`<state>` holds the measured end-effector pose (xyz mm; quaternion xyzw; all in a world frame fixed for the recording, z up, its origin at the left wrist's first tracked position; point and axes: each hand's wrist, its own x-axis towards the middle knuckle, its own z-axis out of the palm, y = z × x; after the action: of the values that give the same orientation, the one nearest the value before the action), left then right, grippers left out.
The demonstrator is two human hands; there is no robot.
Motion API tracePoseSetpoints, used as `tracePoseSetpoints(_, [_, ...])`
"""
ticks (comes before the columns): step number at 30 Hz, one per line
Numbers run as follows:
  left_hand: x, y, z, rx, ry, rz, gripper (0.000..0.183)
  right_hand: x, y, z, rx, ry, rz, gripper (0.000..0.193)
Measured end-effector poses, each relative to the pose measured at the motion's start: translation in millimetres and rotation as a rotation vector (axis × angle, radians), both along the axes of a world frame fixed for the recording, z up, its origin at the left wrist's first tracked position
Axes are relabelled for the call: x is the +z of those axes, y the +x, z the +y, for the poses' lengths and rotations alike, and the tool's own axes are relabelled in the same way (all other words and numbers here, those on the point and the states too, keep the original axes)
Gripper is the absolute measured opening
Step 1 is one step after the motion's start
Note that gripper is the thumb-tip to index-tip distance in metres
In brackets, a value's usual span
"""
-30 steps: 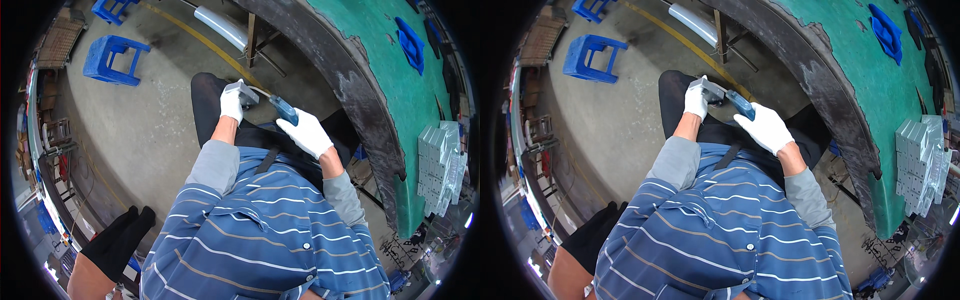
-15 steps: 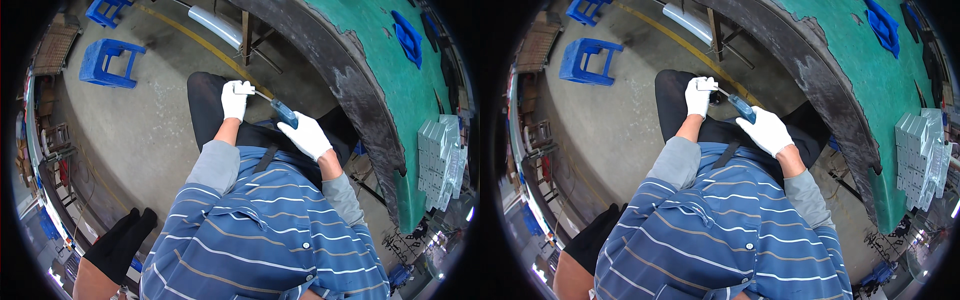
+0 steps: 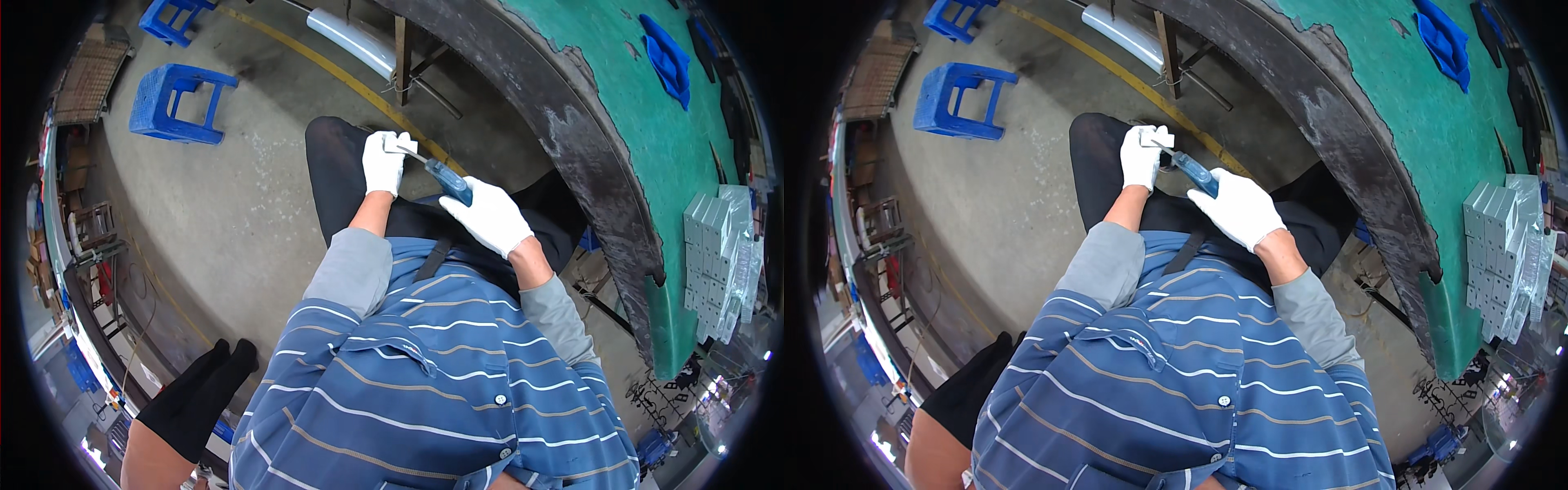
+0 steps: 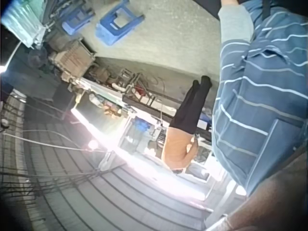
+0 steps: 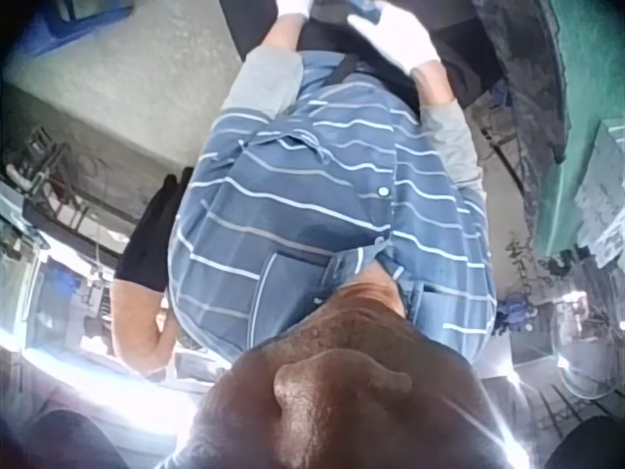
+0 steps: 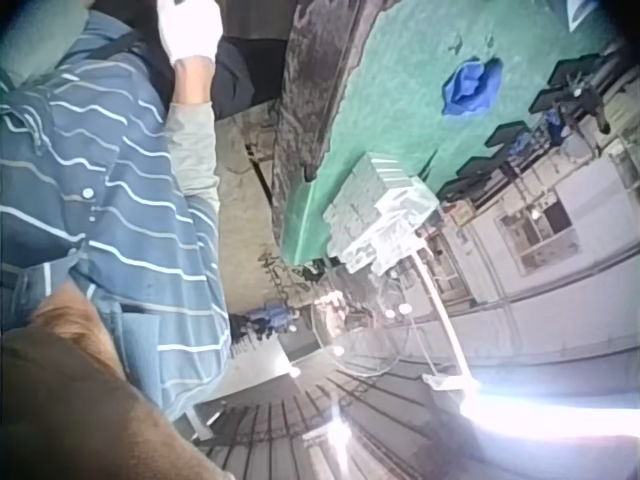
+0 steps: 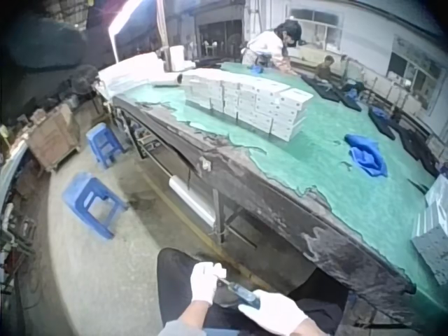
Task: Deburring and cleaning metal parts at a workbench using a hand tool and a cloth.
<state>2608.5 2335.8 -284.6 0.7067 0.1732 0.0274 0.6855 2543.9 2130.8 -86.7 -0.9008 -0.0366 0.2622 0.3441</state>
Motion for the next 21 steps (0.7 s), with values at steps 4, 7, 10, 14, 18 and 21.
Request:
tracePoseSetpoints(4, [4.5,1.1,1.2,-0.009,0.068,-0.011,0.022,-2.5,-2.6,-14.5,-0.044,-0.024,0.007,0.048])
tracePoseSetpoints(7, [2.3,1.9,2.2,-0.012,0.151,-0.037,0.021,-2.7,-6.2,-24.9,-0.089,-0.043,0.019,0.048])
tracePoseSetpoints(10, [-2.6,1.7,2.7,-0.041,0.099,-0.074,0.02,-1.6,-10.4,-29.0,-0.115,-0.056,0.026,0.047])
tracePoseSetpoints(14, [-7.6,1.7,2.8,-0.055,0.175,-0.082,0.018,2.8,-12.0,-21.8,-0.094,-0.05,0.03,0.047])
tracePoseSetpoints(18, [4.6,1.6,0.8,-0.065,0.243,-0.046,0.018,5.5,-12.9,-19.3,-0.07,-0.042,0.031,0.047])
tracePoseSetpoints(21, [31.9,0.8,-2.7,-0.083,0.175,0.058,0.02,4.6,-14.9,-21.6,-0.084,-0.042,0.038,0.047])
